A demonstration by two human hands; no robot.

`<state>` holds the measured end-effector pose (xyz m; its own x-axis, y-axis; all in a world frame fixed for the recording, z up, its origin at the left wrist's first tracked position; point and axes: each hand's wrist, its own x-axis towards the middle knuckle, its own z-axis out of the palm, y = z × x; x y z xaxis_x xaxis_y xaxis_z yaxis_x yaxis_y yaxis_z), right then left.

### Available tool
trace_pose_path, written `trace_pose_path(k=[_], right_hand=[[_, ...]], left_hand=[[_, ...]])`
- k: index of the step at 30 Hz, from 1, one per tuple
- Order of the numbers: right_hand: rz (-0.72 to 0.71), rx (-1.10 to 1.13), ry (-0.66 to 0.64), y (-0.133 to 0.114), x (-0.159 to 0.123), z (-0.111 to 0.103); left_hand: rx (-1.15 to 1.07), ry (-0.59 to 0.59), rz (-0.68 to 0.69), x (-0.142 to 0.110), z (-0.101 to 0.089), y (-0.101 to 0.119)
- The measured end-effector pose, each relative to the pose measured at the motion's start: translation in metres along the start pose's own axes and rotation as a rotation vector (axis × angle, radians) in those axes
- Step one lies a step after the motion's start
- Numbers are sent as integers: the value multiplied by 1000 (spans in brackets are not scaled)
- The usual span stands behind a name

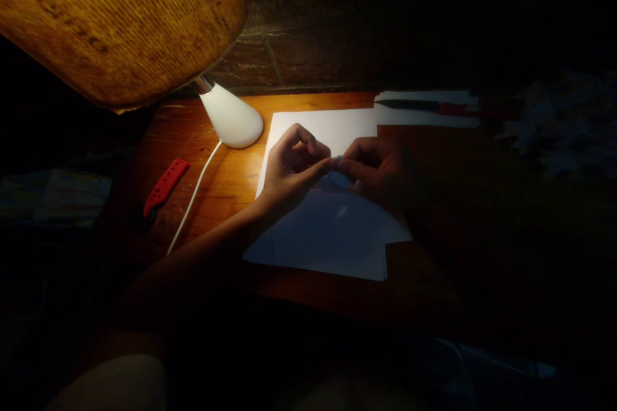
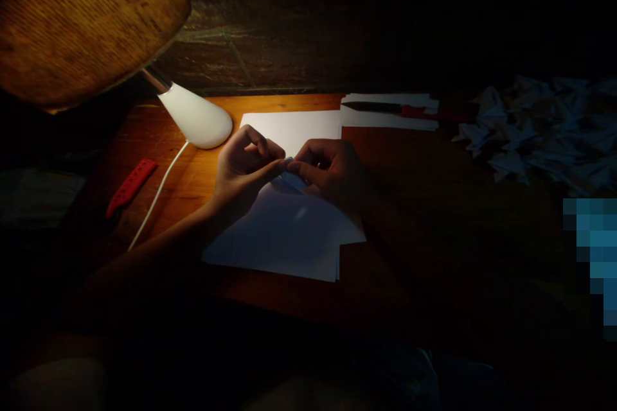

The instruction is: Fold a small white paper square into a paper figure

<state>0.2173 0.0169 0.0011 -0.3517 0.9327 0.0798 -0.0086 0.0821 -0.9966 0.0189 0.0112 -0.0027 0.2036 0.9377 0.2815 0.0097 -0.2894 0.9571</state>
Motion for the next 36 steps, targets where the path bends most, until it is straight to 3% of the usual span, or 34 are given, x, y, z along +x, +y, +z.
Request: trace_pose_path(k=[8, 14, 19, 27, 36], right_hand=[[-66, -1, 8, 0, 2, 0], [-74, -80, 146, -2, -3, 2], [-206, -229, 203, -8, -9, 4], [-227, -307, 140, -15, -12, 3], [-261, -240, 91, -18, -14, 5]], left_hand=[[32, 6, 103, 1, 3, 3], [203, -11, 182, 1, -2, 0], [328, -15, 201, -1, -5, 0], [278, -35, 205, -3, -3, 4], [263, -4, 182, -4, -2, 12]])
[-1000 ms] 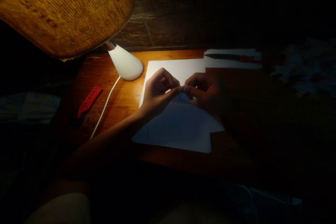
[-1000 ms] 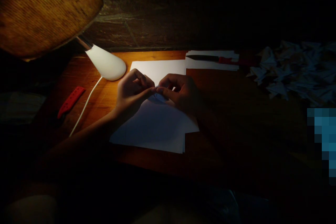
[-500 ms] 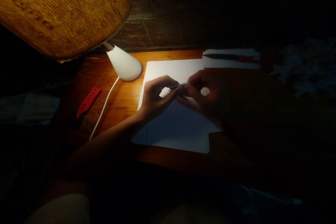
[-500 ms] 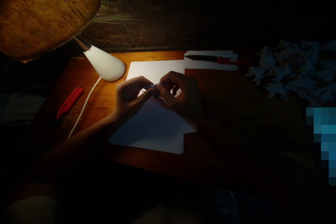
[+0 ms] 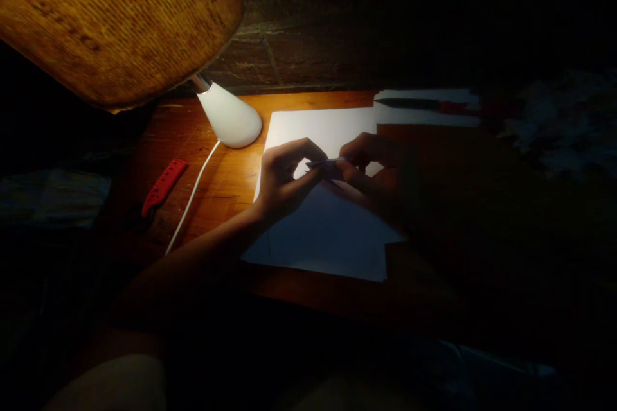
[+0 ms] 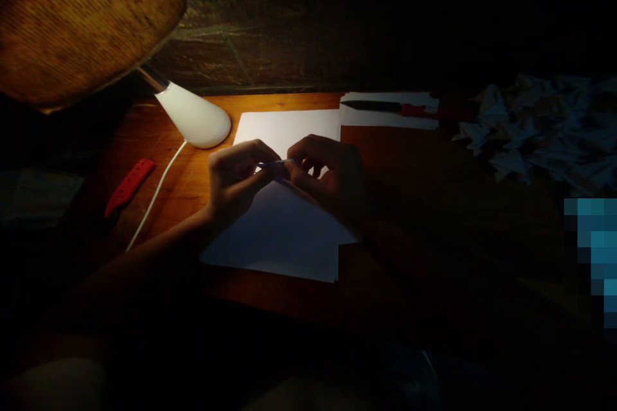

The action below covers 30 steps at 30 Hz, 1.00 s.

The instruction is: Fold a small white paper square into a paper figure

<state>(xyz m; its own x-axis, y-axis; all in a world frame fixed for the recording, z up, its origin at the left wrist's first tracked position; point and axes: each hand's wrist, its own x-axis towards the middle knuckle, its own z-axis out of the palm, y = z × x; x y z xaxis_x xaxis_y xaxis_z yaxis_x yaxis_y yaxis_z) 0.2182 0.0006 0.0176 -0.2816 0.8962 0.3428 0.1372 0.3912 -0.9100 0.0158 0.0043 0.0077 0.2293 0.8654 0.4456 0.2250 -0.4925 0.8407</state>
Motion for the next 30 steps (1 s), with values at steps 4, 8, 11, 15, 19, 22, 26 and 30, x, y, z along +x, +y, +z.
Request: trace_pose_path(k=[4, 8, 11, 15, 19, 22, 26, 30], right_hand=[[38, -1, 11, 2, 0, 0], [83, 4, 20, 2, 0, 0], [88, 59, 11, 3, 1, 1], [169, 199, -50, 9, 6, 2], [229, 355, -94, 17, 14, 2], [267, 341, -70, 19, 17, 1], [311, 378, -60, 20, 16, 2], [300, 432, -67, 24, 17, 3]], left_hand=[[6, 6, 1, 0, 1, -2], [22, 2, 23, 1, 1, -2], [2, -6, -4, 2, 1, 2], [-189, -10, -142, 3, 3, 0], [-332, -66, -388, 5, 5, -9], [-340, -142, -474, 8, 4, -11], [-339, -193, -497, 12, 0, -6], [-348, -253, -538, 14, -1, -2]])
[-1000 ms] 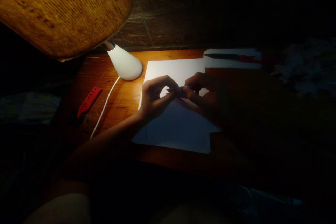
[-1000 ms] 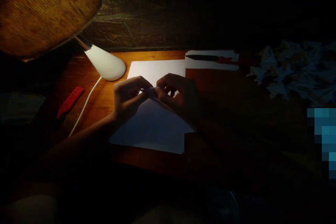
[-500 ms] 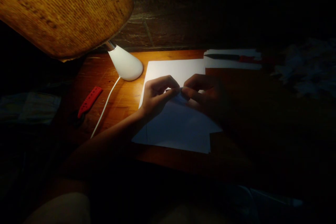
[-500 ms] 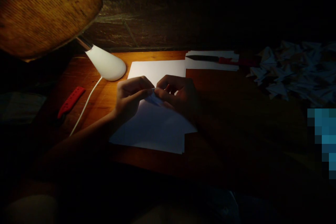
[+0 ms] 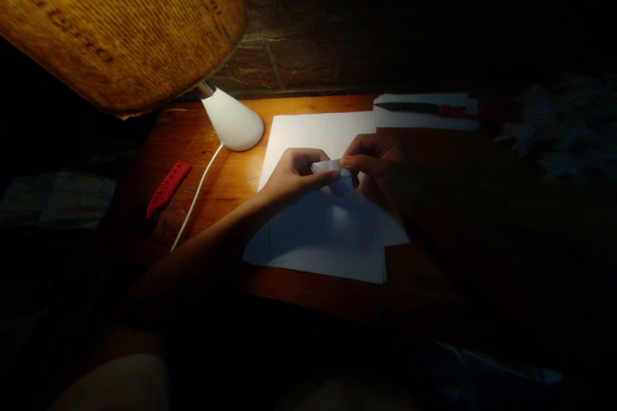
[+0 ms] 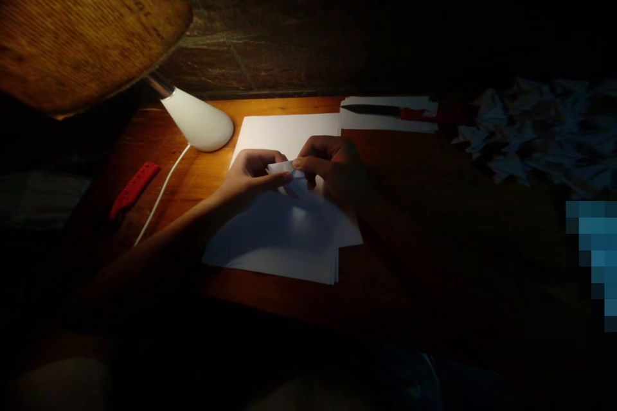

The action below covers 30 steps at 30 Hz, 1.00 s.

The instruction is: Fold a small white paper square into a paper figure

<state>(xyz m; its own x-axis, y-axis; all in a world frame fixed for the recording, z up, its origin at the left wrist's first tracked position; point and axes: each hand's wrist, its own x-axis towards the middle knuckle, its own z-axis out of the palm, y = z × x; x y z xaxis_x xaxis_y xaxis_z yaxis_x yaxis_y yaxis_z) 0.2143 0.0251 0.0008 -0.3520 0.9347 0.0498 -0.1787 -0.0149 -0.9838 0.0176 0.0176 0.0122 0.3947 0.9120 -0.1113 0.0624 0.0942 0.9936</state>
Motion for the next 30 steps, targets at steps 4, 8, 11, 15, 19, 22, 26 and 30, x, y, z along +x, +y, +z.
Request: trace_pose_path(k=[4, 8, 11, 15, 19, 22, 26, 30], right_hand=[[11, 31, -23, 1, 2, -1], [47, 45, -61, -1, 1, 0], [39, 24, -96, -3, 0, -1], [-10, -43, -114, -4, 1, -4], [-59, -72, -68, -3, 4, -5], [-58, -76, -40, -1, 3, -4], [-7, -45, -56, 3, 2, -3], [3, -23, -78, 4, 2, -2]], left_hand=[[-24, -3, -25, 1, -1, 0], [-49, -36, -60, 1, -2, 0], [-64, -49, -71, 1, -2, 0], [-40, -14, -25, 0, -1, -3], [14, 12, 63, 1, -1, -7], [1, 26, 55, 1, -2, -9], [0, 52, 34, 1, -2, -8], [-31, 84, 43, 2, -1, -7]])
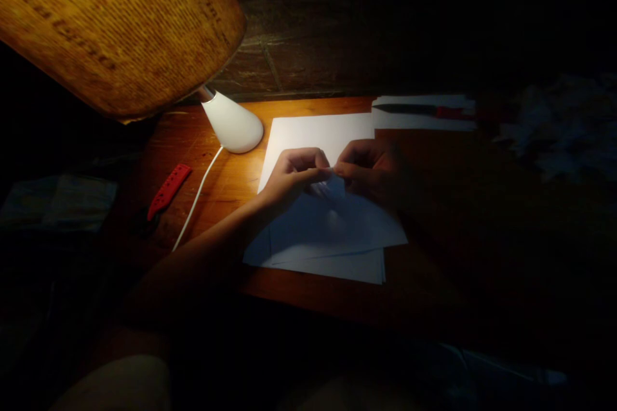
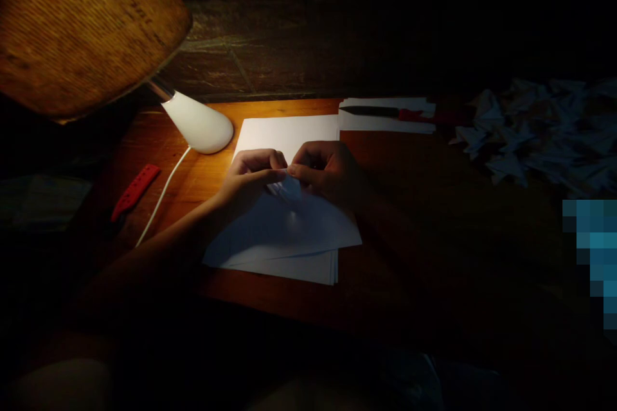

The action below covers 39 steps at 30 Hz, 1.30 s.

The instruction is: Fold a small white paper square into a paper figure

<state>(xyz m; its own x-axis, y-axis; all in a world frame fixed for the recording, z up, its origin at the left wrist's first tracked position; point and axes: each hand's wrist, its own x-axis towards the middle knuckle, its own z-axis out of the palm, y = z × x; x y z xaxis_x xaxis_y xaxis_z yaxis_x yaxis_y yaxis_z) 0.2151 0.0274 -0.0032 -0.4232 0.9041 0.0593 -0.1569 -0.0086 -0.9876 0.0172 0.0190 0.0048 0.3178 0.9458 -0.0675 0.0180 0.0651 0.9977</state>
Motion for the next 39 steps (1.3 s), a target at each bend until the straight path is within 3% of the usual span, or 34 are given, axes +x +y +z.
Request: trace_pose_path(k=[5, 16, 24, 33, 39], right_hand=[[2, 23, -11, -3, -1, 1], [-76, -17, 95, -7, 1, -2], [-36, -94, 74, -10, -1, -2], [-7, 70, 5, -9, -2, -3], [-14, -9, 11, -11, -4, -1]], left_hand=[[-35, 9, -41, 0, 1, -1], [-95, -128, 42, 1, -3, -3], [-61, -69, -3, -2, 2, 2], [-59, -49, 48, -1, 3, 0], [-87, 44, 27, -1, 1, -3]])
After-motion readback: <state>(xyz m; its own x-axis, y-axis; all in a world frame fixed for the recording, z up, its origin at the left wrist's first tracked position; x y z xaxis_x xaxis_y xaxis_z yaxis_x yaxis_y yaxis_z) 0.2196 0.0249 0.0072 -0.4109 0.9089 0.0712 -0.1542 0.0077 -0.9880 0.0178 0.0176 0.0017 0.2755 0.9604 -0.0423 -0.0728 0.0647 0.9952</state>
